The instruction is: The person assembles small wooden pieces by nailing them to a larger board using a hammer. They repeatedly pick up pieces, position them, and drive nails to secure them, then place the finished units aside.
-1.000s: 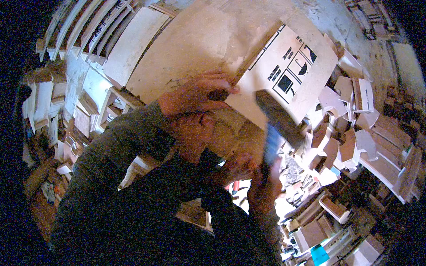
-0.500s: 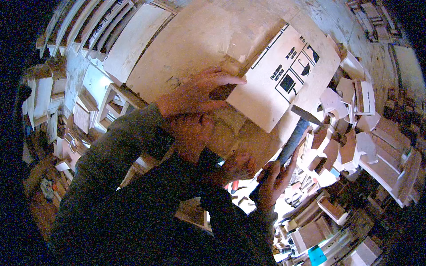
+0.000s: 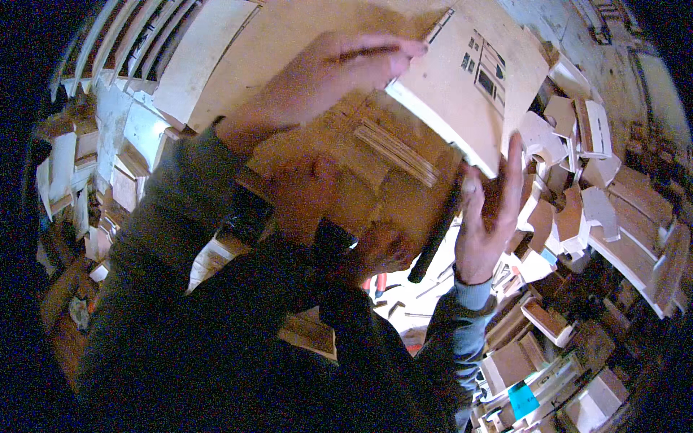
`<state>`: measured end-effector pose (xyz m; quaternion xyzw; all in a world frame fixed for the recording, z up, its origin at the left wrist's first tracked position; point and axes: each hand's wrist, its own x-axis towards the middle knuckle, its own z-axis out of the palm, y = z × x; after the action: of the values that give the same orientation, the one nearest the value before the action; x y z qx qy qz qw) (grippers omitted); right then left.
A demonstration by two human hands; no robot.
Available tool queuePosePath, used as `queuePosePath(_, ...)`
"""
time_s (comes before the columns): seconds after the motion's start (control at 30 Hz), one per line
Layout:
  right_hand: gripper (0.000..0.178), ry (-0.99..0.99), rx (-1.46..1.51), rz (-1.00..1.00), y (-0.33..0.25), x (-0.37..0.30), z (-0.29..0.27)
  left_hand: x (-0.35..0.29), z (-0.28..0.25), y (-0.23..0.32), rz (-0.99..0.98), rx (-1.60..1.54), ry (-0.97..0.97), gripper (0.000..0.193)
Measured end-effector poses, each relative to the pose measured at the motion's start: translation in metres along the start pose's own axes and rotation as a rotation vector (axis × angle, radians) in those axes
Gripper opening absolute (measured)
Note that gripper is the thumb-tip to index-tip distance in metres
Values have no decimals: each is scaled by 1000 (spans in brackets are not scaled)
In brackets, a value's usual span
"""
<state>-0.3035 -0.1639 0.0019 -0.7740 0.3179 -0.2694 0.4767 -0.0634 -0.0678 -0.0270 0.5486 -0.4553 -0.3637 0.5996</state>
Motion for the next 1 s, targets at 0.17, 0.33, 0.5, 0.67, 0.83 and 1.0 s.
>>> queuePosePath(0.17,34,70,-5,-49,-24,42,-9,37,3,10,75,-440,85,41)
queuePosePath(0.33,32,48,-40,-14,-34,57,-20,31,21,18,2,-599,212,30)
queuePosePath(0.5,32,50,-43,-10,-33,54,-18,29,27,19,-94,-475,218,25)
queuePosePath(0.67,33,21,20,14,-22,42,-15,23,27,10,-170,-290,148,21)
queuePosePath(0.83,33,-24,61,39,-5,20,-11,5,27,-6,-106,-85,201,22)
queuePosePath(1.0,41,-49,3,2,17,3,3,-11,20,-35,-112,-119,129,20)
